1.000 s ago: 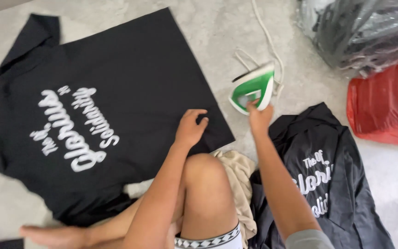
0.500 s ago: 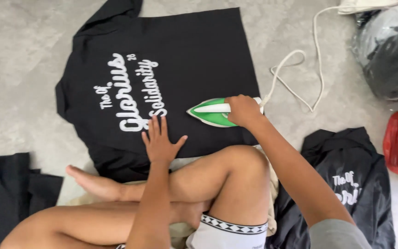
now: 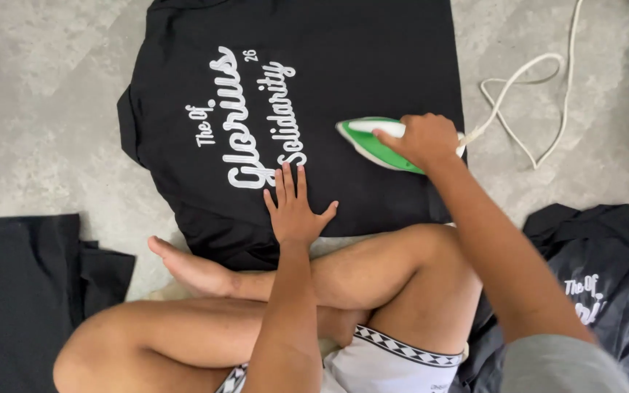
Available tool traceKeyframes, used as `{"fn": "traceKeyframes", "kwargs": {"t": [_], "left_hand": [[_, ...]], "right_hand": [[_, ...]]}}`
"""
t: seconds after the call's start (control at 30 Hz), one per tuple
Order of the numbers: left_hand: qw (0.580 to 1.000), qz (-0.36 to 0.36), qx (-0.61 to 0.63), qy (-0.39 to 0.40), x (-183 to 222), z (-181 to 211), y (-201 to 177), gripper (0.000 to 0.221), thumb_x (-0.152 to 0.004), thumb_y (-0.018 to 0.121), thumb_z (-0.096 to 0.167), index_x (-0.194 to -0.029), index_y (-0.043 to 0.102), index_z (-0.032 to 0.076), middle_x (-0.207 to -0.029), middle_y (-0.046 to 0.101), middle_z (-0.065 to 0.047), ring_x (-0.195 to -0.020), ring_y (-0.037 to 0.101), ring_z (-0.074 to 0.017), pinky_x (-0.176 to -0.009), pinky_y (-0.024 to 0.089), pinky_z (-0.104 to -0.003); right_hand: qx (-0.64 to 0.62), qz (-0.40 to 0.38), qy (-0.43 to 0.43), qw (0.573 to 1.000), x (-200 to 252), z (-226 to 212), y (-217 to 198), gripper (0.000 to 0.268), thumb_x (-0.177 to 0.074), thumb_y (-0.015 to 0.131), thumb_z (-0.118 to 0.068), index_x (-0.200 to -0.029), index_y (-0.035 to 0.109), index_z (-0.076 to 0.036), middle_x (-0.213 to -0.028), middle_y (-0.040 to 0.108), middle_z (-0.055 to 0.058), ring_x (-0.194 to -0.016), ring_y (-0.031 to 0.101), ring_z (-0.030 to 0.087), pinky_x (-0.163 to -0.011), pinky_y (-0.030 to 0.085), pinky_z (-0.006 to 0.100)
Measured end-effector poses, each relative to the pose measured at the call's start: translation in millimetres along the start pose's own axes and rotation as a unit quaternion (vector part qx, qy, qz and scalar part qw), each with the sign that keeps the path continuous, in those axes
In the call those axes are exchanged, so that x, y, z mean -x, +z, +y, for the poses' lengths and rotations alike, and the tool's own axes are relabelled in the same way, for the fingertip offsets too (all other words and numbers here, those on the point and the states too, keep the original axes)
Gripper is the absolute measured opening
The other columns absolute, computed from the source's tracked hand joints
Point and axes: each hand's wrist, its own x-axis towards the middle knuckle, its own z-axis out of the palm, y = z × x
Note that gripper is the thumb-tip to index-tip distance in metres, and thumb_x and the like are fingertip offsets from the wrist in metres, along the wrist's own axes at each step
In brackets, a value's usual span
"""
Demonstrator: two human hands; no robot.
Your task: The person is ironing black shirts with white printed text while sitting on the floor.
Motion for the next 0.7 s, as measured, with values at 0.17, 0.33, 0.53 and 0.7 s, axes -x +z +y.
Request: {"fn": "traceKeyframes", "kwargs": {"t": [0.17,0.33,0.53,0.7], "left_hand": [[1.0,0.012,-0.012,-0.002,-3,-1,4,0.101,-0.066,0.048,0.074,-0.145,0.018,0.019,-0.153,0.01,-0.008,-0.141,0.01,-0.024,-0.108,0.015,-0.052],[0.999,0.047,-0.022,0.009,-5,0,15,0.097,-0.068,0.048,0.072,-0.144,0.023,0.018,-0.152,0.016,-0.009,-0.14,0.015,-0.0249,-0.106,0.017,-0.054],[0.996,0.081,-0.039,0.01,-6,-3,18,0.096,-0.07,0.043,0.075,-0.145,0.024,0.018,-0.152,0.016,-0.008,-0.14,0.015,-0.0248,-0.106,0.015,-0.053],[0.995,0.089,-0.045,0.005,-4,-2,16,0.095,-0.068,0.043,0.075,-0.144,0.027,0.019,-0.151,0.019,-0.008,-0.139,0.018,-0.0241,-0.106,0.019,-0.051]], "right_hand": [[0.071,0.105,-0.136,0.983,-5,8,0,0.061,-0.075,0.049,-0.072,-0.077,0.069,-0.014,-0.065,0.067,0.011,-0.065,0.067,0.031,-0.061,0.052,0.038],[0.095,0.121,-0.094,0.984,-37,18,11,0.066,-0.072,0.046,-0.081,-0.074,0.068,-0.019,-0.06,0.063,0.01,-0.061,0.066,0.031,-0.056,0.05,0.037],[0.092,0.105,-0.157,0.978,-32,20,3,0.064,-0.072,0.046,-0.08,-0.074,0.068,-0.02,-0.063,0.065,0.008,-0.062,0.066,0.028,-0.059,0.051,0.037],[0.089,0.149,-0.187,0.967,-1,20,6,0.058,-0.066,0.051,-0.077,-0.063,0.064,-0.021,-0.053,0.061,0.003,-0.055,0.065,0.023,-0.055,0.05,0.032]]}}
